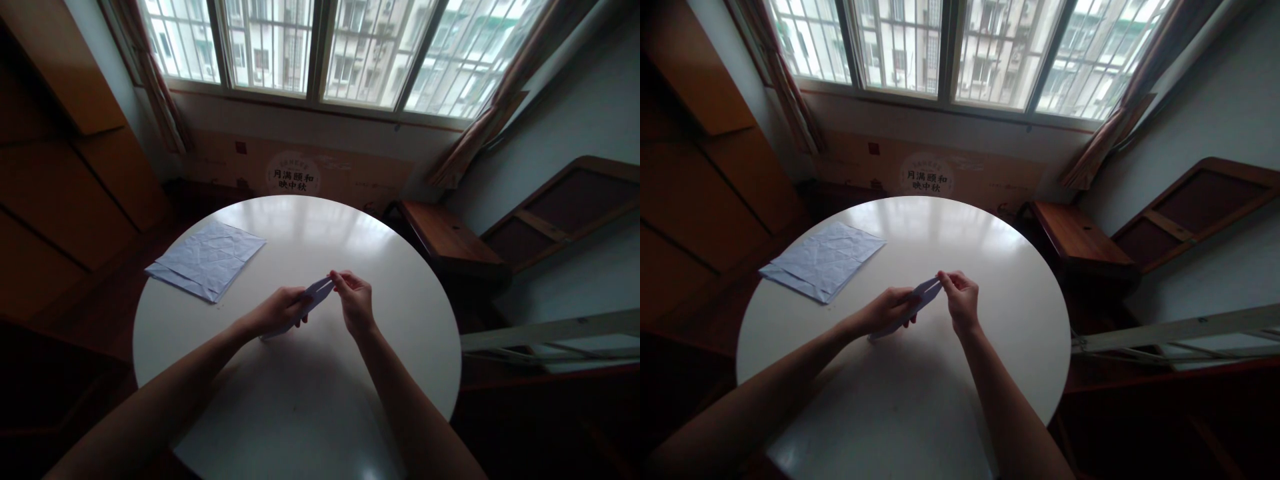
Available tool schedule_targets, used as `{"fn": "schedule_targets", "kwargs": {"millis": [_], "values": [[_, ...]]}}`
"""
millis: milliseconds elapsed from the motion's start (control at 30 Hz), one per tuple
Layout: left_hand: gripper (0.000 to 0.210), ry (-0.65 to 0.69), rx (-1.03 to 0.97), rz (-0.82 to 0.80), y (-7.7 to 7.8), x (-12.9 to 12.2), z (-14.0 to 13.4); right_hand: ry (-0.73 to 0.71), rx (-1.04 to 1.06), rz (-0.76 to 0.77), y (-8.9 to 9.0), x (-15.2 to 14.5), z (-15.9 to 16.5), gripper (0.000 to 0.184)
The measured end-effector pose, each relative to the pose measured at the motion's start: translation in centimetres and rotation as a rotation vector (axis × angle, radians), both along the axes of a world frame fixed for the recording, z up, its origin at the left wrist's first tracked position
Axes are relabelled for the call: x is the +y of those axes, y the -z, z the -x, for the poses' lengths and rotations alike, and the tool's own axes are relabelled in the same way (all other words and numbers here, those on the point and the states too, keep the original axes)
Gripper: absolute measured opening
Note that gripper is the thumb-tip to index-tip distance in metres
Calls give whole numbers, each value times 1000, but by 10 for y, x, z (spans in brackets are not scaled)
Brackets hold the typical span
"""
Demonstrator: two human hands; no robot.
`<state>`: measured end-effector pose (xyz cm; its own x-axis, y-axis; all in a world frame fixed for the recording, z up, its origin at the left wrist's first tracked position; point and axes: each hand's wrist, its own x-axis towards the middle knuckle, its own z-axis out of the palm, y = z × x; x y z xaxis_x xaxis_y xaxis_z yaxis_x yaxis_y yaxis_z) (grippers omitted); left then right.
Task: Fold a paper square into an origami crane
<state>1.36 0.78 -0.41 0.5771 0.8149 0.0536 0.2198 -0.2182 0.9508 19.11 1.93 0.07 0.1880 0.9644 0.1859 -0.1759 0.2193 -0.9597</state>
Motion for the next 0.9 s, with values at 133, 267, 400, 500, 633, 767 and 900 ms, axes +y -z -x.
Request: {"fn": "schedule_targets", "kwargs": {"millis": [133,267,400,500,633,767,900], "values": [[38,22,-64,136,-4,0,1,-34,4,-15,2,1,-1,22],[36,38,-110,259,-6,2,1,-52,14,1,6,2,-3,24],[34,11,-156,283,-2,5,2,-48,55,79,7,4,-5,28],[34,-38,-188,272,1,8,2,-116,2,183,4,3,-5,32],[36,-98,-207,240,0,9,2,-280,-94,204,-1,-3,2,28],[35,-100,-163,267,-2,9,2,-232,-78,179,0,-5,5,24],[36,-63,-131,335,-1,9,3,-130,-63,213,5,2,-3,26]]}}
